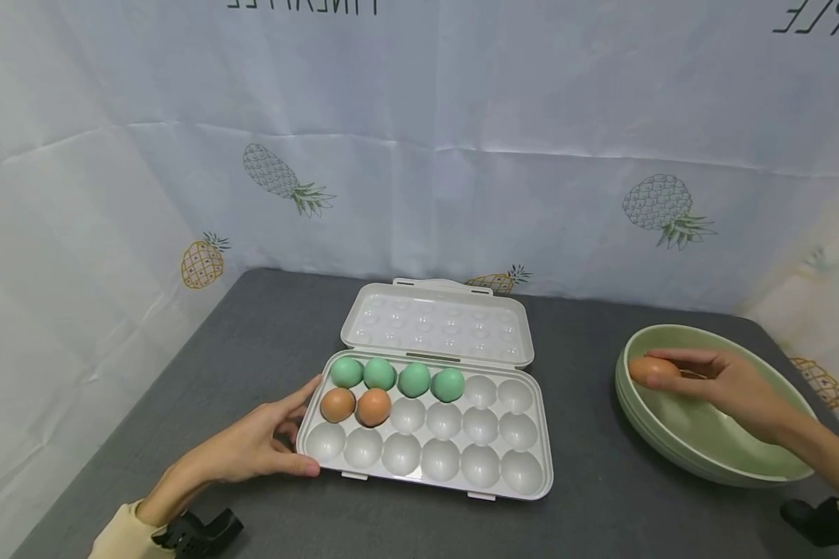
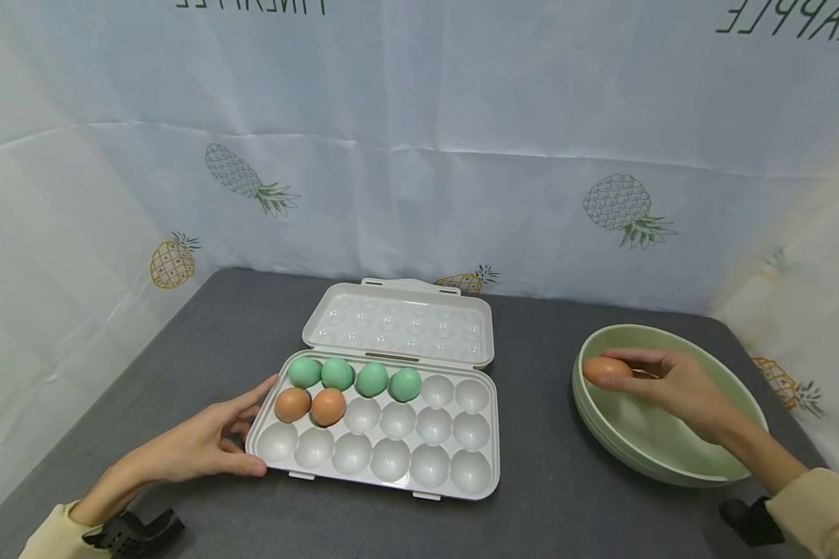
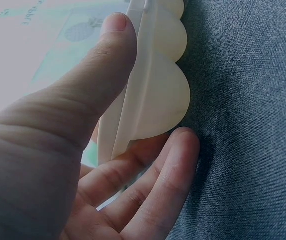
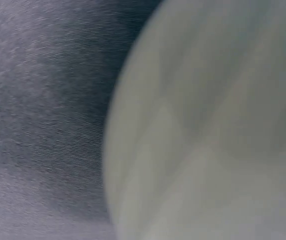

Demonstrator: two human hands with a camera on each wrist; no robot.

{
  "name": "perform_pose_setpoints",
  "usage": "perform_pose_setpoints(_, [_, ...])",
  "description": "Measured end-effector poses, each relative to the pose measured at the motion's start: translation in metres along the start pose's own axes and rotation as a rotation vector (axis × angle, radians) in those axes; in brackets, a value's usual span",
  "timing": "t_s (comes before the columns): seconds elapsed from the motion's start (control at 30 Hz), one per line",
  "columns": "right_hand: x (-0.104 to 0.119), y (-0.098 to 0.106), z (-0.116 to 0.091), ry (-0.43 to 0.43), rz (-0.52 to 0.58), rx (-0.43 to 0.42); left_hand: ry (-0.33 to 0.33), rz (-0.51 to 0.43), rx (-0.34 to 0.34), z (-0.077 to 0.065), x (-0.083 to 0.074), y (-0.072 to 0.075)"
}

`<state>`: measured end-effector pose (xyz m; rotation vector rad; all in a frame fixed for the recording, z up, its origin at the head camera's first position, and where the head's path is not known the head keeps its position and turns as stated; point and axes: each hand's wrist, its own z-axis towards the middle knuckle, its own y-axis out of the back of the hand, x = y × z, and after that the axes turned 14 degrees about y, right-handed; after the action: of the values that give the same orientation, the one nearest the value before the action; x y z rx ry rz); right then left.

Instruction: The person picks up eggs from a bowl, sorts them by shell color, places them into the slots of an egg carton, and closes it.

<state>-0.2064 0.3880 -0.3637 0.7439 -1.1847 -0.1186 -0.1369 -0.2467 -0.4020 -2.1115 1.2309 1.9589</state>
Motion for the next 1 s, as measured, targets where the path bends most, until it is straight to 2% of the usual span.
perform_pose_setpoints(0.13, [0.019, 0.001, 0.005, -0.037, -0.068, -0.038, 0.002, 0.000, 0.001, -0.001, 0.000, 0.001])
perform_pose_setpoints(0.27, [0.029, 0.000, 0.014, -0.006, -0.070, -0.049, 0.003, -0.010, 0.006, -0.001, 0.000, 0.000])
perform_pose_setpoints(0.37, [0.033, -0.006, 0.023, 0.035, 0.021, -0.068, 0.001, -0.016, 0.008, -0.001, 0.000, 0.000])
perform_pose_setpoints(0.43, [0.038, -0.012, 0.030, 0.039, 0.123, -0.089, 0.002, -0.020, 0.009, -0.001, 0.000, 0.000])
perform_pose_setpoints(0.5, [0.043, -0.021, 0.036, 0.067, 0.234, -0.118, 0.006, -0.020, 0.008, -0.001, 0.000, 0.000])
perform_pose_setpoints(0.63, [0.054, -0.042, 0.048, 0.126, 0.380, -0.147, 0.017, -0.017, 0.006, -0.001, -0.001, 0.000])
perform_pose_setpoints(0.77, [0.066, -0.062, 0.058, 0.161, 0.378, -0.145, 0.020, -0.025, 0.011, -0.001, -0.001, -0.001])
perform_pose_setpoints(1.0, [0.083, -0.085, 0.071, 0.186, 0.234, -0.105, 0.017, -0.023, 0.008, -0.001, -0.002, -0.001])
